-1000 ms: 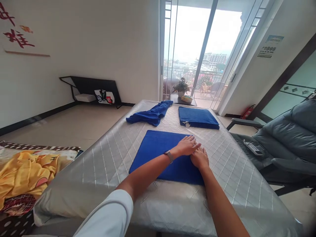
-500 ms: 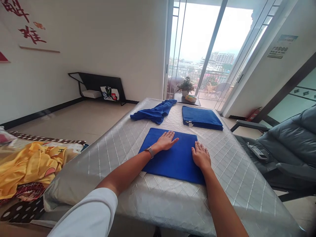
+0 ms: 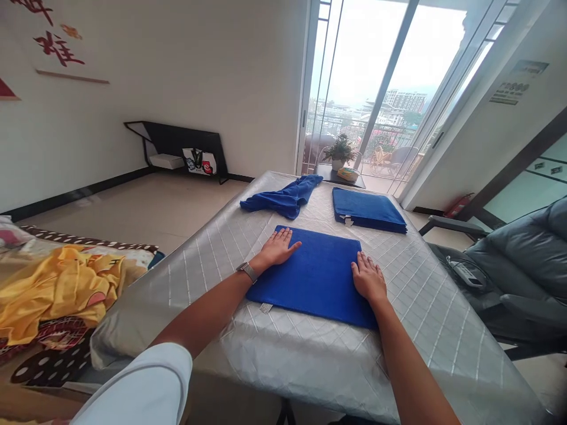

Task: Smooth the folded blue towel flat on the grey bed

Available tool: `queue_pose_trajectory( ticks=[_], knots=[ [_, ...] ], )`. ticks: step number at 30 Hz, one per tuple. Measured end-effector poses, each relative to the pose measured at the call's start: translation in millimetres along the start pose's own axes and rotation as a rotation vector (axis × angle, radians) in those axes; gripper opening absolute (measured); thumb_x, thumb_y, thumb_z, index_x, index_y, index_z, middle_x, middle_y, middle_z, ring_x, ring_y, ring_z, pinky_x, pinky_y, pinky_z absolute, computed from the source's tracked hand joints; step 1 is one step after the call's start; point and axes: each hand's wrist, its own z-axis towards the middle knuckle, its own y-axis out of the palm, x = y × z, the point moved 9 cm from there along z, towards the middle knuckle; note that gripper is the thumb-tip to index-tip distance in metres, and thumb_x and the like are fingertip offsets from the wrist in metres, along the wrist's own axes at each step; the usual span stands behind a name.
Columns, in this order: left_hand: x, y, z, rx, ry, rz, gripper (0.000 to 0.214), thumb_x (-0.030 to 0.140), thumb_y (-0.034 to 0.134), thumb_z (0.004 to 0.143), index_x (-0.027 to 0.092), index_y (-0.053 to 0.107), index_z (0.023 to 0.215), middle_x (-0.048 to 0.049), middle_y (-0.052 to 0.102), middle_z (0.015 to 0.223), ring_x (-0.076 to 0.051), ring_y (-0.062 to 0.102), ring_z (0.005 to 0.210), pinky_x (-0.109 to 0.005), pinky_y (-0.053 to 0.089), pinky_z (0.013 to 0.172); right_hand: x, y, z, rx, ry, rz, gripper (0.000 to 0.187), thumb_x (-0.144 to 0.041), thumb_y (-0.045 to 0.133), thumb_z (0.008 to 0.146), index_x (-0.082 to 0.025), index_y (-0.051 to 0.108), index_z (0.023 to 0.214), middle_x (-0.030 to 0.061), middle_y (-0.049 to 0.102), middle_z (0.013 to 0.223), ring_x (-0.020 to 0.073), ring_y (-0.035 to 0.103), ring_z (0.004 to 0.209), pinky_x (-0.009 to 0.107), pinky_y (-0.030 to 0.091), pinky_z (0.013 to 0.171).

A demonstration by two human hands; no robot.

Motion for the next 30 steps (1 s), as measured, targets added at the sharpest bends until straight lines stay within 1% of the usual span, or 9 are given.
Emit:
queue_pose_trajectory(
  ticks=[5,9,12,15,17,19,22,27,30],
  knots=[
    [0,-0.2,0,-0.012,0.006,0.004,0.089,0.068,0.007,0.097,0.003,0.024,0.156,-0.016,0.018,0.163,-0.027,0.014,0.152,-0.042,0.009,0.123,0,1,1,-0.004,0.0,-0.017,0.063,-0.042,0.014,0.102,-0.016,0.019,0.159,0.0003,0.018,0.165,0.019,0.018,0.151,0.04,0.012,0.123],
    [0,-0.7,0,0.0,0.013,-0.003,0.089,0.067,0.008,0.097,0.002,0.025,0.155,-0.0171,0.02,0.163,-0.028,0.015,0.152,-0.043,0.009,0.123,0,-1,-1,0.014,-0.003,-0.005,0.063,-0.042,0.015,0.102,-0.016,0.022,0.159,0.0008,0.021,0.165,0.0194,0.019,0.151,0.041,0.013,0.123],
    [0,-0.4,0,0.011,0.018,-0.016,0.088,0.067,0.009,0.097,0.002,0.026,0.155,-0.0177,0.021,0.163,-0.028,0.015,0.152,-0.043,0.01,0.123,-2,-5,-4,0.053,-0.007,0.01,0.062,-0.041,0.017,0.102,-0.016,0.026,0.158,0.0023,0.025,0.164,0.0193,0.022,0.15,0.038,0.014,0.122],
    [0,0.4,1,0.013,0.019,-0.022,0.087,0.067,0.009,0.097,0.004,0.026,0.155,-0.0167,0.022,0.163,-0.028,0.016,0.152,-0.044,0.01,0.123,-2,-14,-9,0.129,0.002,0.013,0.06,-0.036,0.019,0.102,-0.013,0.03,0.156,0.0049,0.031,0.162,0.0186,0.024,0.149,0.035,0.016,0.121],
    [0,0.1,1,0.016,0.019,-0.026,0.086,0.067,0.01,0.097,0.006,0.026,0.155,-0.016,0.022,0.163,-0.028,0.016,0.151,-0.045,0.01,0.123,-3,-23,-14,0.191,-0.004,-0.001,0.059,-0.034,0.02,0.101,-0.013,0.032,0.155,0.0053,0.033,0.161,0.019,0.025,0.149,0.036,0.016,0.121],
    [0,-0.8,0,0.021,0.022,-0.032,0.087,0.068,0.01,0.097,0.006,0.026,0.155,-0.0159,0.022,0.163,-0.029,0.016,0.151,-0.044,0.01,0.123,-4,-28,-21,0.214,-0.013,-0.019,0.059,-0.033,0.019,0.101,-0.014,0.035,0.154,0.005,0.035,0.16,0.0192,0.026,0.148,0.037,0.015,0.122],
    [1,-0.7,0,0.013,0.026,-0.039,0.088,0.069,0.008,0.096,0.005,0.025,0.155,-0.0164,0.021,0.163,-0.029,0.015,0.152,-0.045,0.01,0.123,-4,-26,-32,0.163,-0.012,-0.041,0.059,-0.035,0.017,0.102,-0.014,0.034,0.155,0.0046,0.034,0.16,0.0198,0.023,0.149,0.04,0.015,0.122],
    [-1,1.5,2,-0.003,0.011,-0.025,0.09,0.069,0.009,0.096,0.002,0.023,0.155,-0.017,0.019,0.163,-0.029,0.014,0.152,-0.044,0.01,0.123,-2,-4,-49,0.01,-0.016,-0.059,0.062,-0.042,0.015,0.103,-0.014,0.022,0.159,0.0024,0.021,0.165,0.0211,0.017,0.152,0.043,0.014,0.122],
    [0,1.9,2,-0.007,0.009,-0.008,0.089,0.068,0.008,0.097,0.003,0.023,0.155,-0.0162,0.019,0.163,-0.028,0.014,0.152,-0.044,0.01,0.123,-1,4,-51,-0.03,-0.008,-0.057,0.063,-0.043,0.015,0.103,-0.014,0.019,0.159,0.0019,0.017,0.165,0.0206,0.016,0.152,0.043,0.012,0.123]
  ],
)
